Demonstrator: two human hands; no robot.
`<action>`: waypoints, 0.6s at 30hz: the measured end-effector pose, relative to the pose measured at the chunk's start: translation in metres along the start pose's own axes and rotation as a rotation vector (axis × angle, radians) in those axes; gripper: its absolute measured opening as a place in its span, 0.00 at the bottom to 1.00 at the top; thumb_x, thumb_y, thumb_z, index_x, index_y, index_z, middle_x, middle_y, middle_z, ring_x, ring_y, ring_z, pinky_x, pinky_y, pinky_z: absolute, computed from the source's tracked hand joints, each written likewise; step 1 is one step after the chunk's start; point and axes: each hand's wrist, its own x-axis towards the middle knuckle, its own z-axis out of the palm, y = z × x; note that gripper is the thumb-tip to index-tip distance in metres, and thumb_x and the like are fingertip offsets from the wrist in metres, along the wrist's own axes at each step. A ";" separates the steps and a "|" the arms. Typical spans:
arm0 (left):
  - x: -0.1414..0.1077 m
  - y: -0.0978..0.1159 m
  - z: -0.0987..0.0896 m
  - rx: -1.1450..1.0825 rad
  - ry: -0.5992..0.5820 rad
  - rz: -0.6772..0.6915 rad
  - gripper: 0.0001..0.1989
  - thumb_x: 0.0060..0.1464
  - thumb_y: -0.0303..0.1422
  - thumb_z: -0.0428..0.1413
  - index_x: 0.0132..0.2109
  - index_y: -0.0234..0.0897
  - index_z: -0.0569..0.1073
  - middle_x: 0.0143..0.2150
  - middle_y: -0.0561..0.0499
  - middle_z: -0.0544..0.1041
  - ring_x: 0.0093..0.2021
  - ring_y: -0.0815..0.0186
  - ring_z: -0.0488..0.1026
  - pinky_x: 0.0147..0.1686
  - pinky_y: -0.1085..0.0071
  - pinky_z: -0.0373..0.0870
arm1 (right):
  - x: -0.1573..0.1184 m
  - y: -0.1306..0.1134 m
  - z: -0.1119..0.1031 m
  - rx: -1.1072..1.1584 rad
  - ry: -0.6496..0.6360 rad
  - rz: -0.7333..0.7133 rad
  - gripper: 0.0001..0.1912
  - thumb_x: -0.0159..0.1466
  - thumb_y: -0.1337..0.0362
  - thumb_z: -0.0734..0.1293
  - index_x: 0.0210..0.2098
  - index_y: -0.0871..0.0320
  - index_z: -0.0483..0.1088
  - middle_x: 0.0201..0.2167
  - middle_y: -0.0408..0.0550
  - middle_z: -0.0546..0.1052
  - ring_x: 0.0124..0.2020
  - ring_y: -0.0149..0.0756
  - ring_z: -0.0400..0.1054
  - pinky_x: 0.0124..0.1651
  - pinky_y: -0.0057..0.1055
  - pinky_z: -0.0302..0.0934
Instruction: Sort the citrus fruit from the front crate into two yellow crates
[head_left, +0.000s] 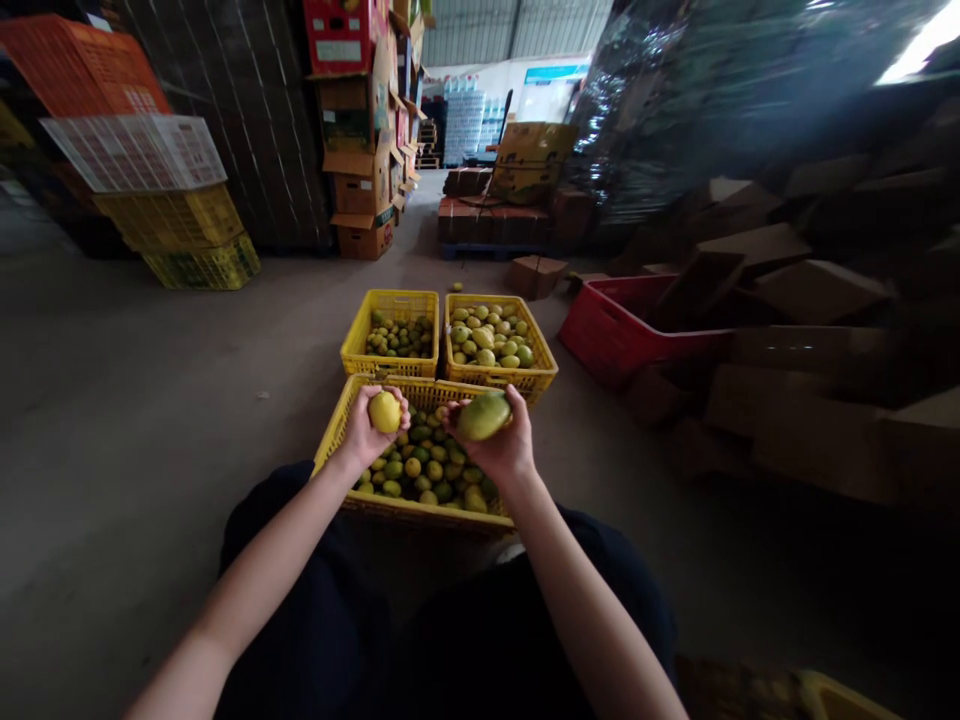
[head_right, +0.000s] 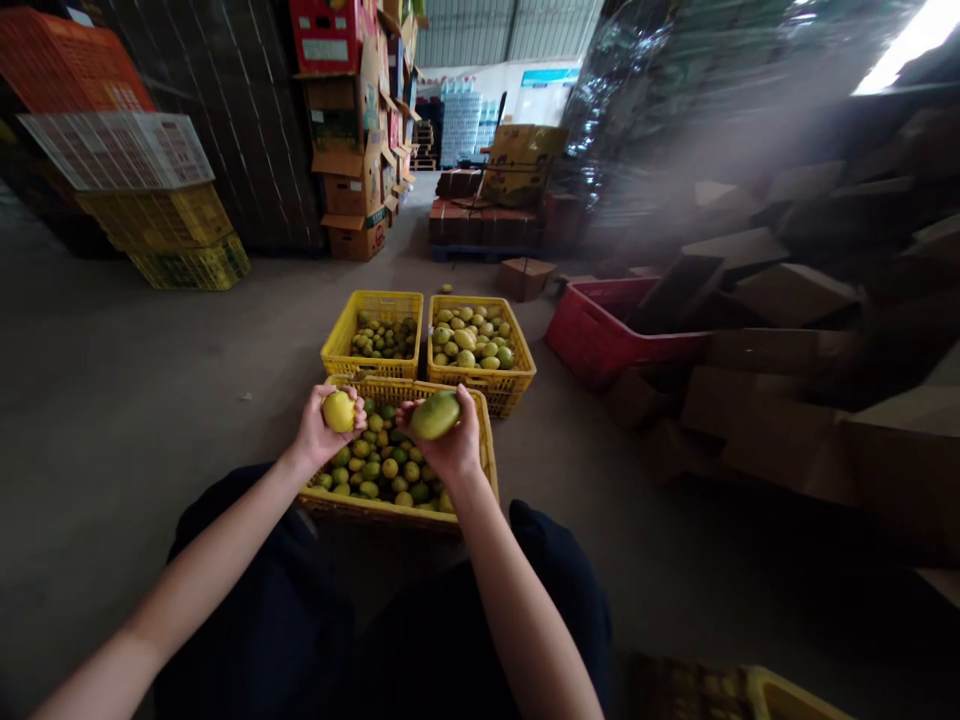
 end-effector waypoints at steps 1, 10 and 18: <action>0.001 -0.001 0.000 -0.001 0.005 0.005 0.10 0.45 0.35 0.50 0.26 0.33 0.70 0.22 0.51 0.69 0.21 0.70 0.67 0.21 0.76 0.64 | 0.003 0.005 0.000 0.031 0.050 -0.005 0.19 0.56 0.48 0.64 0.25 0.59 0.71 0.23 0.48 0.78 0.27 0.36 0.73 0.30 0.30 0.70; 0.019 -0.014 -0.010 0.198 0.066 0.139 0.09 0.44 0.36 0.51 0.24 0.34 0.68 0.19 0.52 0.70 0.16 0.70 0.66 0.16 0.75 0.60 | 0.030 0.028 -0.001 -0.066 0.270 -0.086 0.13 0.60 0.60 0.65 0.21 0.59 0.70 0.16 0.41 0.73 0.16 0.29 0.65 0.22 0.27 0.65; 0.031 -0.010 -0.011 0.172 0.152 0.140 0.10 0.47 0.35 0.51 0.25 0.32 0.70 0.20 0.51 0.72 0.17 0.69 0.68 0.17 0.75 0.63 | 0.055 0.029 -0.020 -0.100 0.357 0.048 0.14 0.60 0.57 0.66 0.22 0.58 0.68 0.15 0.43 0.72 0.13 0.31 0.63 0.16 0.27 0.60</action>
